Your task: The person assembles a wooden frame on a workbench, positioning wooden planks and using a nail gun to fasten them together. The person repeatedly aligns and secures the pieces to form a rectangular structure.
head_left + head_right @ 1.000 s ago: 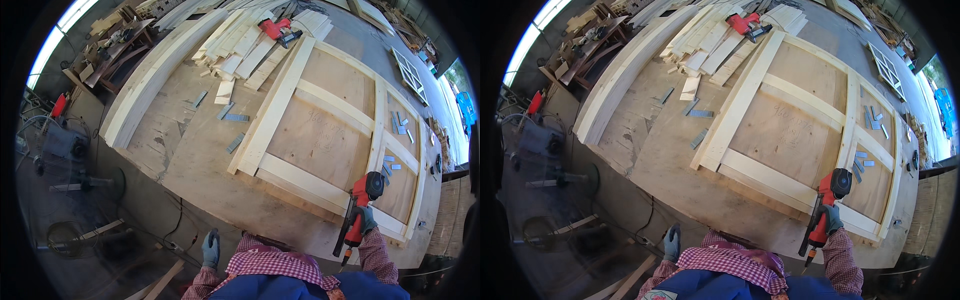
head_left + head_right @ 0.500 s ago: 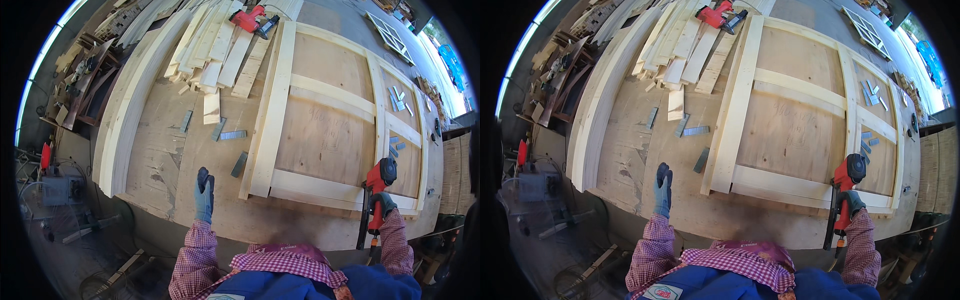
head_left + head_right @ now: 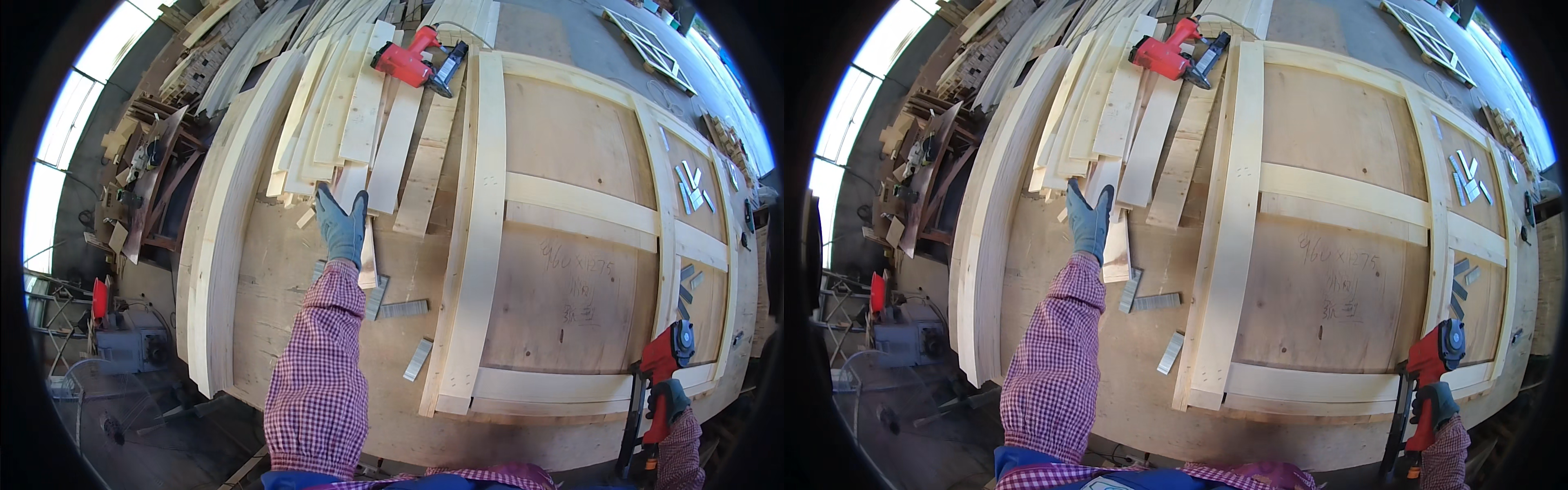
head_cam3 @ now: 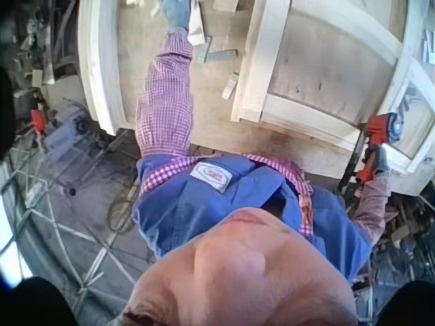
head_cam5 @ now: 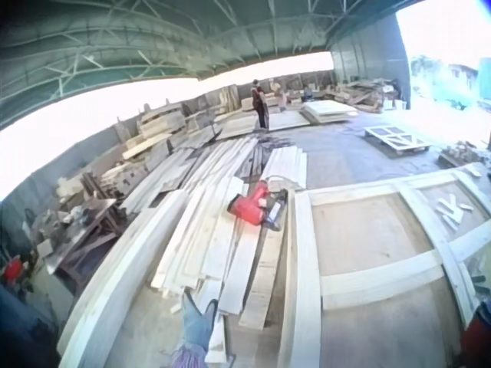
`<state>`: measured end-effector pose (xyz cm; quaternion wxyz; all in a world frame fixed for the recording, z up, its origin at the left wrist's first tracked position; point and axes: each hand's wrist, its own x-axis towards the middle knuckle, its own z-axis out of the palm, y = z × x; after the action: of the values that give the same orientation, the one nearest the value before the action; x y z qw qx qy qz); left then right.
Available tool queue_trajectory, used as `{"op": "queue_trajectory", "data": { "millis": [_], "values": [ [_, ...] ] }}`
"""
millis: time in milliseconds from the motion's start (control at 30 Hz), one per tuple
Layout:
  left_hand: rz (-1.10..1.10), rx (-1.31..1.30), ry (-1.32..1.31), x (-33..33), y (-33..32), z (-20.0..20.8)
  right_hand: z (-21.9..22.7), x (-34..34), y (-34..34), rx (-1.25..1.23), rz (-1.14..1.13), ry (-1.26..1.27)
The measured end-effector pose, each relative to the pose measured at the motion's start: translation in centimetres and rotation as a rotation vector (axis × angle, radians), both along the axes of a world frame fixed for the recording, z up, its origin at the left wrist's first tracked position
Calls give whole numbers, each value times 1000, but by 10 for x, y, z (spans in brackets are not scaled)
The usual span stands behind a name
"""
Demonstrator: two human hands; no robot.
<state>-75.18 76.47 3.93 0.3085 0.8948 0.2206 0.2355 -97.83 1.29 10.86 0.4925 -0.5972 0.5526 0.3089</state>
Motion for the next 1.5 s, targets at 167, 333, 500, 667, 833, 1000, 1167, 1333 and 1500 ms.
{"op": "queue_trajectory", "data": {
  "millis": [167, 333, 500, 667, 833, 1000, 1167, 1333, 1500],
  "values": [
    [286, 205, 253, 87, 16, 7, -5, -18, -23, 103, -63, -29],
    [375, 269, 465, 123, 27, -2, -7, -8, -26, 70, -35, 19],
    [504, 377, 513, 139, 18, -3, -7, -4, -26, 57, -20, 54],
    [495, 243, 528, 146, 11, 9, -13, -16, -28, 74, -17, 49],
    [303, -119, 257, 146, 34, -25, -17, -23, -31, 105, -1, 28],
    [294, -205, 147, 140, -13, -34, 7, 5, 13, 41, 53, -87],
    [129, -701, -48, 126, -16, -82, 31, 10, 42, -7, 18, -191],
    [77, -1241, -222, 121, -44, -49, 29, 4, 36, 50, 185, -239],
    [55, -1033, -213, 136, -56, -75, 12, -14, 10, -20, 302, -374]
  ]
}}
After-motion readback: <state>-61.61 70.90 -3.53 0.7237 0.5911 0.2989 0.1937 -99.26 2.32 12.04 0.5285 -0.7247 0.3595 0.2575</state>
